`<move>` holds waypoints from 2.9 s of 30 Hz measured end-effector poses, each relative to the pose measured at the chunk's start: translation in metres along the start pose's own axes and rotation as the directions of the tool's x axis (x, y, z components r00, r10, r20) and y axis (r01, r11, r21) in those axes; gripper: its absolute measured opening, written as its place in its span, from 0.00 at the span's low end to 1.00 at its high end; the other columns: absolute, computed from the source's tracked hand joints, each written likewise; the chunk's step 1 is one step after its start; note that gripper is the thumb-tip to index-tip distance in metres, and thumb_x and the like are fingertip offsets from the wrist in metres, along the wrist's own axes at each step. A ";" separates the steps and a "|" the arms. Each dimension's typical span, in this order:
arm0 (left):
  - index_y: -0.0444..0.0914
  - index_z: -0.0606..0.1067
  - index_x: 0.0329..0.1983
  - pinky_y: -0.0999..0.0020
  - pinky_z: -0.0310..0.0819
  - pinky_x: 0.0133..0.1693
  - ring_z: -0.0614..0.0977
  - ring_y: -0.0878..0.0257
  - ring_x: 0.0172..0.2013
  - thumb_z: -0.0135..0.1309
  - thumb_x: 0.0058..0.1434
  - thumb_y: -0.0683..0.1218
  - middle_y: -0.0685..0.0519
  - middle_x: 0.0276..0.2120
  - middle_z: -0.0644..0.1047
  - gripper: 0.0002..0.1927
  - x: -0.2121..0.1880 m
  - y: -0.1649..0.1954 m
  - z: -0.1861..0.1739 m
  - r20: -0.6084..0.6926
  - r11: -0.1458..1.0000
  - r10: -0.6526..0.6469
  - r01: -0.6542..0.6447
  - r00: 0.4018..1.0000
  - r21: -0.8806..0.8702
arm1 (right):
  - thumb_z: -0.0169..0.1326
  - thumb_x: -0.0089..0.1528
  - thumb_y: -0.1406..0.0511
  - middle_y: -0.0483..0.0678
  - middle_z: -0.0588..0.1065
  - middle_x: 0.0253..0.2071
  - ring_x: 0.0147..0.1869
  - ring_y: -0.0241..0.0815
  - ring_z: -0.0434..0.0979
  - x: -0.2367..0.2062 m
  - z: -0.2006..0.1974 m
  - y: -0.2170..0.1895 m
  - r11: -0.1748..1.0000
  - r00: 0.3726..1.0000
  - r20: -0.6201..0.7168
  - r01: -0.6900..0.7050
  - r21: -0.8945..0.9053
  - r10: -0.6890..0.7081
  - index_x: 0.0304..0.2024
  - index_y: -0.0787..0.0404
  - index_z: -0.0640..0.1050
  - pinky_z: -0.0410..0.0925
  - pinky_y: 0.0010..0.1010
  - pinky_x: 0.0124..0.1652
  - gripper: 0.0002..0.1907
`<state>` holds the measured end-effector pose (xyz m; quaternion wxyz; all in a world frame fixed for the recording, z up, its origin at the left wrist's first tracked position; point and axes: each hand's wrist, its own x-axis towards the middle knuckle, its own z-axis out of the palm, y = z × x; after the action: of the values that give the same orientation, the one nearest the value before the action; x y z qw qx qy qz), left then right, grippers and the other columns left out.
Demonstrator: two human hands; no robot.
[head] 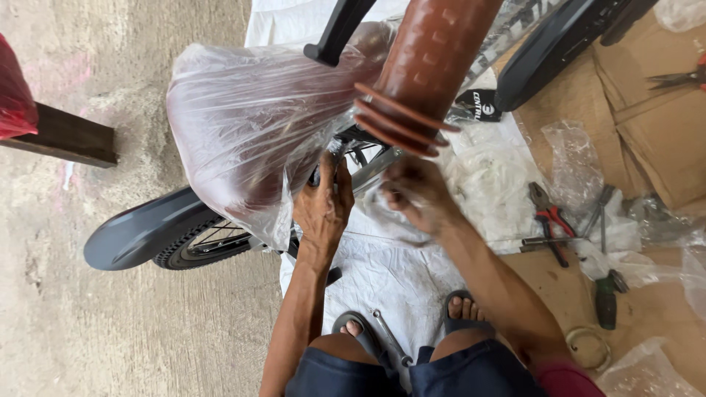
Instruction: The person removes protective plastic and bubble wrap from a bicycle frame and rear wheel area. They use scissors to cut the packaging and an Allen key to tighten bolts on the rear derailleur and seat post. The bicycle remains partially wrapped throughout the clip.
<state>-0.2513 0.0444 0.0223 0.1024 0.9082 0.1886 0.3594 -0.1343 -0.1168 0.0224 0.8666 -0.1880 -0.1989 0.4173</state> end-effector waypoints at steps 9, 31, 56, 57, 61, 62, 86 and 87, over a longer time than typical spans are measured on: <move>0.50 0.70 0.66 0.40 0.75 0.57 0.80 0.47 0.56 0.53 0.67 0.52 0.42 0.53 0.78 0.24 -0.012 -0.014 -0.003 0.038 0.983 0.069 -0.075 0.997 0.170 | 0.55 0.68 0.69 0.50 0.79 0.40 0.39 0.39 0.81 0.014 -0.042 0.086 0.991 0.992 -0.110 0.047 -0.122 -0.061 0.45 0.65 0.79 0.76 0.31 0.41 0.05; 0.38 0.51 0.74 0.46 0.70 0.68 0.72 0.48 0.64 0.55 0.72 0.62 0.38 0.65 0.65 0.40 0.000 -0.012 -0.011 -0.095 0.980 0.191 -0.186 0.977 0.067 | 0.57 0.65 0.69 0.45 0.80 0.34 0.34 0.33 0.79 0.041 0.014 0.103 0.991 0.916 -0.380 0.117 -0.058 -0.130 0.38 0.63 0.82 0.76 0.27 0.34 0.04; 0.44 0.72 0.43 0.64 0.82 0.36 0.80 0.60 0.28 0.37 0.77 0.55 0.54 0.27 0.76 0.15 -0.009 -0.024 0.023 -0.282 0.867 -0.117 -0.040 0.952 -0.496 | 0.59 0.64 0.73 0.45 0.81 0.39 0.41 0.34 0.82 0.043 0.011 0.110 0.998 0.905 -0.425 0.024 0.062 0.004 0.39 0.60 0.81 0.77 0.29 0.43 0.04; 0.38 0.71 0.45 0.62 0.78 0.32 0.78 0.59 0.25 0.46 0.74 0.49 0.53 0.25 0.75 0.10 -0.006 -0.023 0.017 -0.271 0.963 -0.037 -0.039 0.962 -0.268 | 0.58 0.63 0.73 0.44 0.81 0.39 0.41 0.34 0.82 0.043 0.012 0.109 0.998 0.902 -0.432 0.009 0.068 0.021 0.40 0.60 0.81 0.77 0.29 0.43 0.05; 0.35 0.74 0.41 0.60 0.71 0.23 0.76 0.60 0.20 0.55 0.66 0.42 0.53 0.20 0.74 0.05 0.001 -0.013 0.004 -0.143 1.000 -0.028 0.029 0.989 0.003 | 0.58 0.64 0.74 0.43 0.80 0.40 0.43 0.34 0.80 0.045 0.013 0.104 0.998 0.905 -0.426 0.007 0.061 0.019 0.42 0.60 0.80 0.75 0.29 0.43 0.06; 0.37 0.73 0.38 0.61 0.70 0.22 0.75 0.61 0.19 0.54 0.68 0.43 0.53 0.20 0.74 0.05 0.003 -0.011 0.003 -0.096 0.997 -0.067 0.065 0.993 -0.028 | 0.58 0.63 0.74 0.43 0.80 0.41 0.43 0.34 0.81 0.045 0.013 0.104 0.999 0.910 -0.413 0.004 0.051 0.018 0.41 0.60 0.80 0.76 0.30 0.45 0.06; 0.30 0.65 0.56 0.53 0.78 0.36 0.83 0.49 0.31 0.53 0.66 0.45 0.41 0.36 0.81 0.20 0.018 -0.012 -0.024 0.137 0.991 0.095 -0.080 0.986 -0.112 | 0.51 0.63 0.78 0.56 0.79 0.36 0.33 0.47 0.81 0.051 0.022 0.055 0.106 0.976 0.031 0.055 -0.993 -0.216 0.49 0.66 0.74 0.75 0.34 0.27 0.12; 0.26 0.60 0.61 0.53 0.76 0.32 0.81 0.49 0.29 0.55 0.70 0.46 0.41 0.34 0.81 0.26 0.015 -0.016 -0.019 0.140 0.990 0.090 -0.074 0.986 -0.118 | 0.52 0.61 0.78 0.58 0.79 0.35 0.31 0.48 0.81 0.050 0.023 0.048 -0.006 0.955 0.144 0.148 -0.989 -0.258 0.49 0.68 0.74 0.75 0.34 0.27 0.14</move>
<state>-0.2584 0.0659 0.0406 0.1519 0.9318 0.1224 0.3061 -0.1485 -0.0449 0.0276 0.5473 -0.7221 -0.4225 0.0234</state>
